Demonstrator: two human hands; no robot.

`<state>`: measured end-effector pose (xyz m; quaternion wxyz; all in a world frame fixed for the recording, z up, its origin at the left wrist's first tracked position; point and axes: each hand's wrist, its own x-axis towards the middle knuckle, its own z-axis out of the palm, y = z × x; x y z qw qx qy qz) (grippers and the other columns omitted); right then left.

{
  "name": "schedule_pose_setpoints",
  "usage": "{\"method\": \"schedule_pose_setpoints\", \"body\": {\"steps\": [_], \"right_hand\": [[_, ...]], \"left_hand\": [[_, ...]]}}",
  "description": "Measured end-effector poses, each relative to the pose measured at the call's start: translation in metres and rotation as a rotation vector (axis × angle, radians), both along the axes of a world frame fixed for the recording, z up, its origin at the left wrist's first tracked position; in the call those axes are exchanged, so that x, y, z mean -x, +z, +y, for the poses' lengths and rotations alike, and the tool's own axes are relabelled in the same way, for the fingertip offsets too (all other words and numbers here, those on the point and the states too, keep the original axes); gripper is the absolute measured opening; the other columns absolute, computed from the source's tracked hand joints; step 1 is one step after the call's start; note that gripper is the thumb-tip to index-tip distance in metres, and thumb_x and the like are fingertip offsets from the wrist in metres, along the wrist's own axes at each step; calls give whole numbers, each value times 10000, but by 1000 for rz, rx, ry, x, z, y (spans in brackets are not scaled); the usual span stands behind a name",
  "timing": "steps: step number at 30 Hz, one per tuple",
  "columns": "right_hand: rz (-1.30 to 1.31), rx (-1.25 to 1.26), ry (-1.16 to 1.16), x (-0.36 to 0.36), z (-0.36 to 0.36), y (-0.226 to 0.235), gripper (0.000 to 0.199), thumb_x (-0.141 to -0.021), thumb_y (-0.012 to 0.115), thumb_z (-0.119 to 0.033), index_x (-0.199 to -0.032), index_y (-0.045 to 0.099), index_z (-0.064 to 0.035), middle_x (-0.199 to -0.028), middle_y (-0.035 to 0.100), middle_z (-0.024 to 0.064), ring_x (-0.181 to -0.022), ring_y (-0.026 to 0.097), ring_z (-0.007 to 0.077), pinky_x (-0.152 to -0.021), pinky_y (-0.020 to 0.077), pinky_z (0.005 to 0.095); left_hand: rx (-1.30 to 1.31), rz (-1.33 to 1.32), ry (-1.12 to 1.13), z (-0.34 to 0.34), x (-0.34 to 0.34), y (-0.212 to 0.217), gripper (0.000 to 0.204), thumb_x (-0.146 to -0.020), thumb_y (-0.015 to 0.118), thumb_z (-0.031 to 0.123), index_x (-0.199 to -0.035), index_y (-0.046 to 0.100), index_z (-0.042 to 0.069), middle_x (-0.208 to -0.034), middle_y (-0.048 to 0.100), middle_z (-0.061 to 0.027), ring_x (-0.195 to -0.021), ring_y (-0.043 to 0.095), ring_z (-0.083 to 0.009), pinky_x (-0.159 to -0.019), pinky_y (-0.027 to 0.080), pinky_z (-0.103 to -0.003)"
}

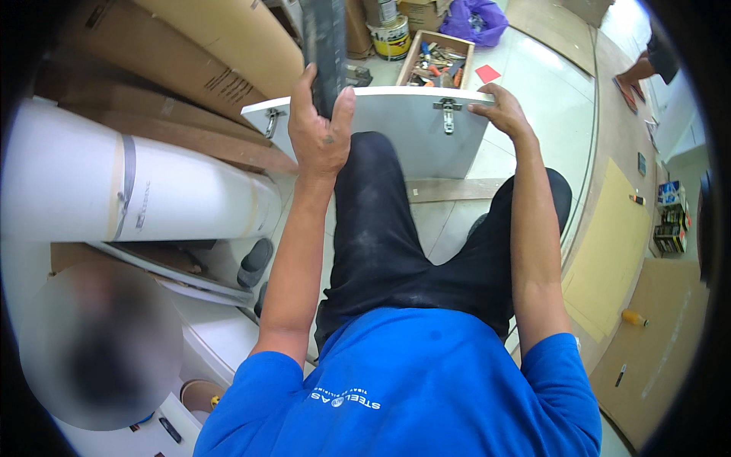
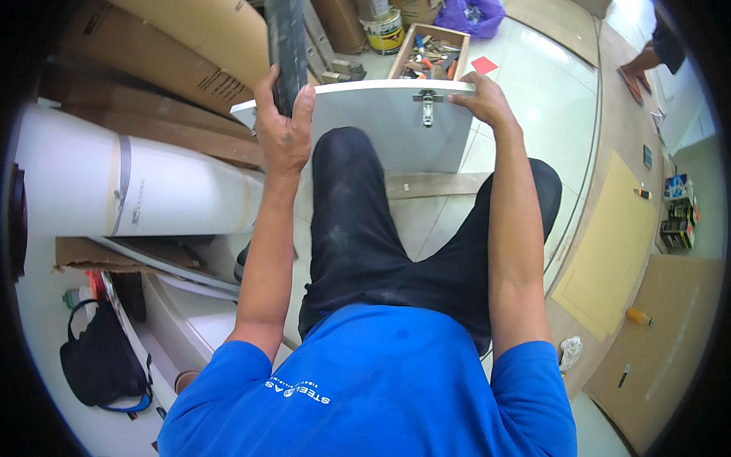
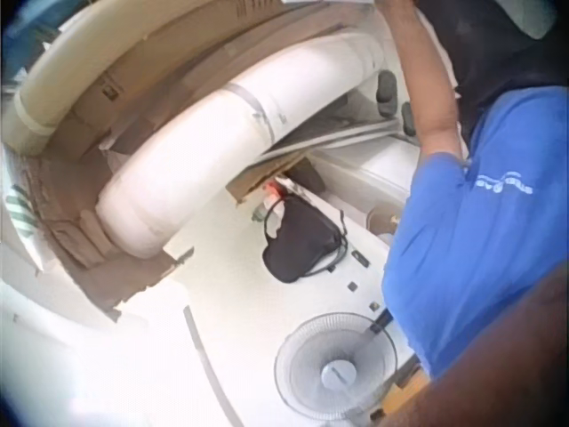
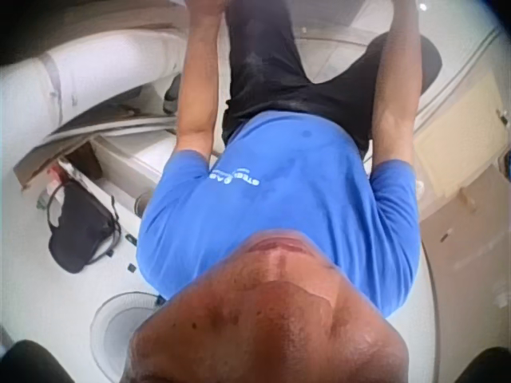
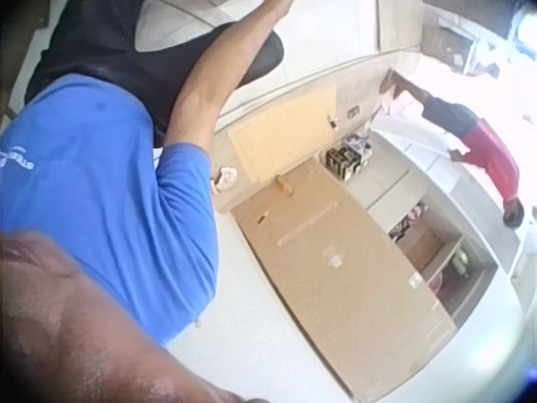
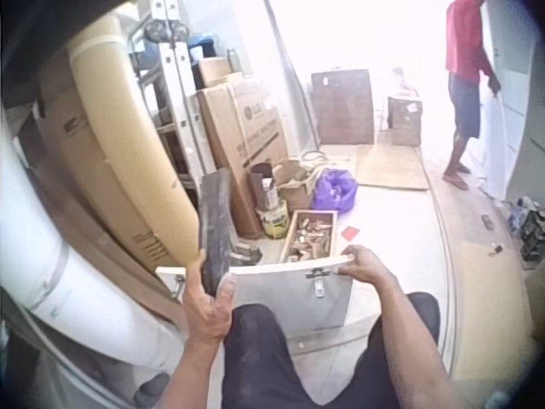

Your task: The person sits on the floor and assembles a white cabinet door by attaching hinges and applying edge tape. They use a scraper to smooth the tape and repeatedly test the hinge alignment by opening and closing the door.

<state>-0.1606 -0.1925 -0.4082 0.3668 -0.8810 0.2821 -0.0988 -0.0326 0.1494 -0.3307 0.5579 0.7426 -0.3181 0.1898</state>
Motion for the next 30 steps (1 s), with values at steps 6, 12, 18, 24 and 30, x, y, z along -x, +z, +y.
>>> {"method": "schedule_pose_setpoints", "body": {"steps": [6,12,18,24,30], "right_hand": [[-25,171,63,0,9,3,497,-825,875,-278,-1264,753,-81,-1246,722,202,-1171,688,367,-1025,527,438],[5,84,55,-2,9,5,461,-836,863,-259,-1242,760,-67,-1224,724,213,-1157,692,364,-1016,527,441],[23,101,91,3,2,0,460,-825,872,-254,-1232,763,-69,-1234,729,207,-1161,696,357,-1023,525,440],[-5,90,91,4,-3,-9,495,-816,879,-252,-1253,754,-56,-1262,725,207,-1198,682,365,-1051,517,436],[-30,62,134,7,-1,-1,457,-814,865,-217,-1222,761,-39,-1220,724,207,-1183,669,375,-1047,506,451]], "left_hand": [[-424,189,111,45,-11,-37,642,-960,752,345,-1433,538,-33,-1198,709,-276,-1078,706,-439,-982,555,-479],[-447,-25,129,46,-7,-49,666,-978,729,402,-1475,519,12,-1216,702,-263,-1155,678,-423,-1011,535,-489],[-346,29,182,76,-52,-72,625,-950,743,437,-1419,606,46,-1257,692,-269,-1131,683,-433,-988,541,-489],[-219,-94,253,102,-79,-68,648,-928,787,336,-1423,581,-28,-1303,692,-271,-1210,678,-384,-1058,512,-442],[-373,107,225,128,-99,-42,593,-971,754,330,-1406,586,-36,-1220,727,-223,-1142,698,-329,-1014,530,-434]]}}
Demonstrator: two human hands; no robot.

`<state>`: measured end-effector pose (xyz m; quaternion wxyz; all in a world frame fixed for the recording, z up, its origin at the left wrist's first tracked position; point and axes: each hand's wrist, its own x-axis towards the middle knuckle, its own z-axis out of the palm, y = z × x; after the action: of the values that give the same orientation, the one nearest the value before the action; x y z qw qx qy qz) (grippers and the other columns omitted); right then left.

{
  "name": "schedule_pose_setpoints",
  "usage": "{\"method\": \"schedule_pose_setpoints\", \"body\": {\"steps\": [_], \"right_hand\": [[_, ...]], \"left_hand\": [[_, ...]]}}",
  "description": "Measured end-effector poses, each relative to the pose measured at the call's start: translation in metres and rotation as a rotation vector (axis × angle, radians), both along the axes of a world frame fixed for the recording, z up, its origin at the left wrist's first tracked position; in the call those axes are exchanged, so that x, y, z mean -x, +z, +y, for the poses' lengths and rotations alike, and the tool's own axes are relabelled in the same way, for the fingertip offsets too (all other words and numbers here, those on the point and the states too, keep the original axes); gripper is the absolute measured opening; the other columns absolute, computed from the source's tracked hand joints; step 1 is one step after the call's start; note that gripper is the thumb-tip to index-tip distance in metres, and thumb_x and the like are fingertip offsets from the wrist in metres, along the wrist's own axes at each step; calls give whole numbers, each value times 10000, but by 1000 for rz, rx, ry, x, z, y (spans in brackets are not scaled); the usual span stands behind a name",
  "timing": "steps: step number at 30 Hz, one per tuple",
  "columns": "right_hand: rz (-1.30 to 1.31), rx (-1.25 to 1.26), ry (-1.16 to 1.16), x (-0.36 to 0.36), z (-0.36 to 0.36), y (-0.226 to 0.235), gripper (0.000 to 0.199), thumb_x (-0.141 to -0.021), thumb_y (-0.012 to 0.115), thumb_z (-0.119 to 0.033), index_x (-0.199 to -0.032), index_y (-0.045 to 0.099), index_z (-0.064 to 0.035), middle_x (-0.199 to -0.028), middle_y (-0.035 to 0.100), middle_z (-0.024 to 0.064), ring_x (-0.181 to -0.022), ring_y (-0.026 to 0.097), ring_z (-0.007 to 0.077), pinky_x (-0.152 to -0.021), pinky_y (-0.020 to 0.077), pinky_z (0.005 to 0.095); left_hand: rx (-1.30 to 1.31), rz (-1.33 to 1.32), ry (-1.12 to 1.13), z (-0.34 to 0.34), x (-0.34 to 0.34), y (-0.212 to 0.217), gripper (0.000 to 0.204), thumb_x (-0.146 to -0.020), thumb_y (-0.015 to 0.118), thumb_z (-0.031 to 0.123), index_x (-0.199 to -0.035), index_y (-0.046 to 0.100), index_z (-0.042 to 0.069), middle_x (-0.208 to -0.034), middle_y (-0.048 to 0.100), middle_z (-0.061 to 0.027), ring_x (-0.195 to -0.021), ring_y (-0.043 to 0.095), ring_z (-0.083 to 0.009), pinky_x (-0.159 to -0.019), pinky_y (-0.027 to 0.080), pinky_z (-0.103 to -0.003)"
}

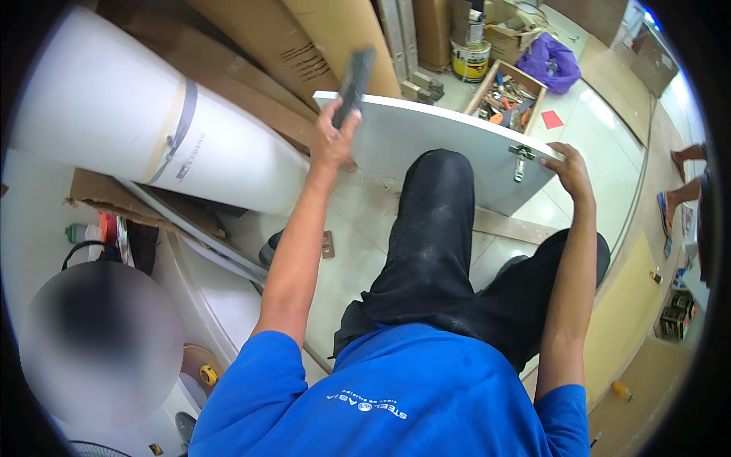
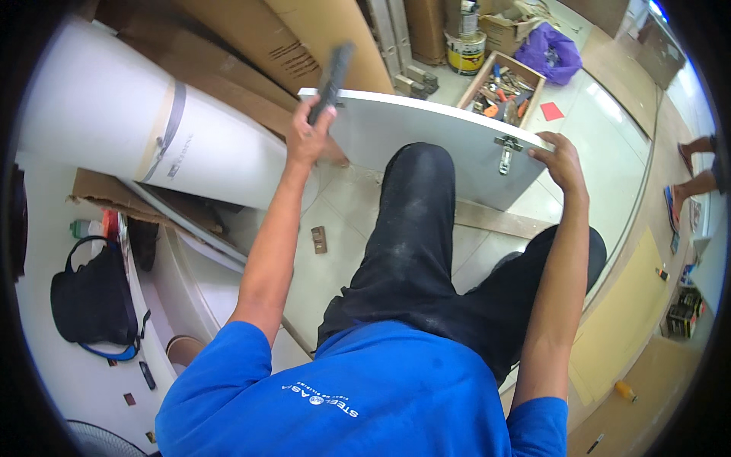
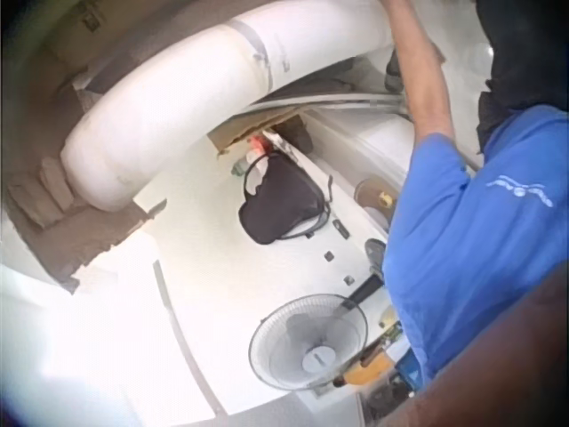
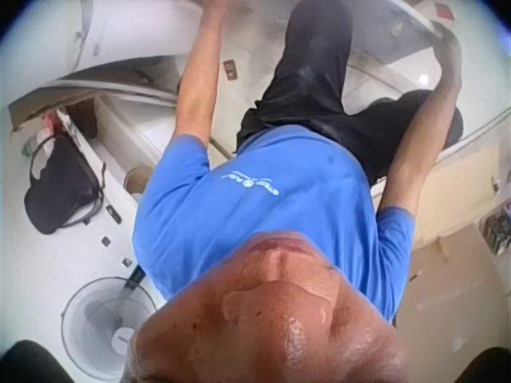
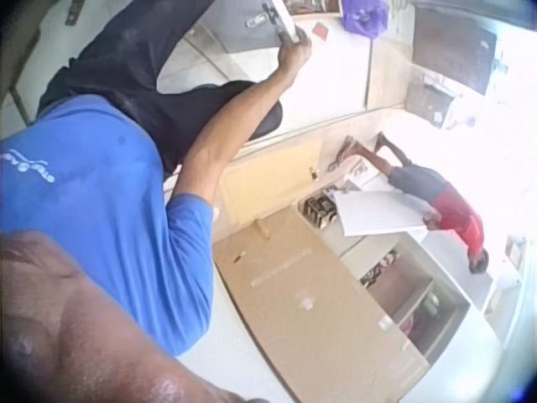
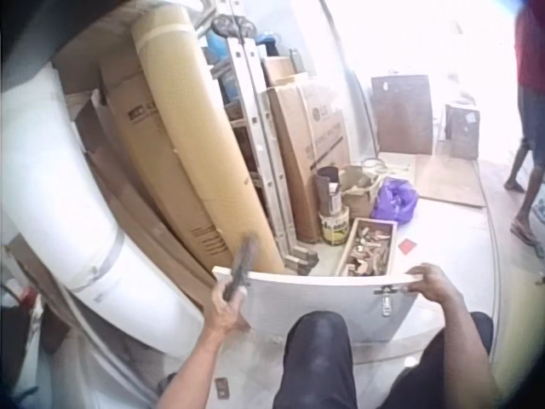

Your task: The person sits on the floor and assembles a white cabinet door by attaching hinges and applying edge tape. They use a scraper to smooth the tape and repeatedly test the hinge alignment by opening and closing the door.

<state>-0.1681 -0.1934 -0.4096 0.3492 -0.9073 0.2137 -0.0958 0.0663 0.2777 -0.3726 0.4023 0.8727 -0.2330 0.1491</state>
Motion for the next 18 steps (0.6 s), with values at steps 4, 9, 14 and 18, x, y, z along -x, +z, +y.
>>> {"method": "schedule_pose_setpoints", "body": {"steps": [4,9,14,18], "right_hand": [[20,-19,-11,1,5,5,426,-815,855,-167,-1202,760,-18,-1212,724,207,-1163,672,364,-1039,502,453],[43,-109,-25,-1,1,2,404,-814,858,-126,-1178,749,12,-1114,751,174,-1047,692,314,-979,506,422],[45,-187,6,-1,-1,-1,372,-814,856,-115,-1146,746,13,-984,756,131,-931,680,264,-916,507,396],[32,-166,0,1,2,1,348,-823,843,-107,-1134,747,14,-972,755,121,-913,673,248,-905,506,388]], "left_hand": [[229,-210,85,29,-27,18,601,-967,760,344,-1418,581,-10,-1301,706,-241,-1193,692,-402,-1055,523,-460],[-135,84,26,40,-22,9,644,-969,750,376,-1444,566,-18,-1405,654,-250,-1293,640,-397,-1123,475,-434],[265,-160,2,33,-19,7,660,-933,763,412,-1429,603,7,-1377,668,-265,-1291,648,-372,-1086,499,-429],[-245,233,63,30,-16,2,635,-931,775,373,-1408,625,-19,-1335,691,-276,-1245,674,-381,-1067,512,-422]]}}
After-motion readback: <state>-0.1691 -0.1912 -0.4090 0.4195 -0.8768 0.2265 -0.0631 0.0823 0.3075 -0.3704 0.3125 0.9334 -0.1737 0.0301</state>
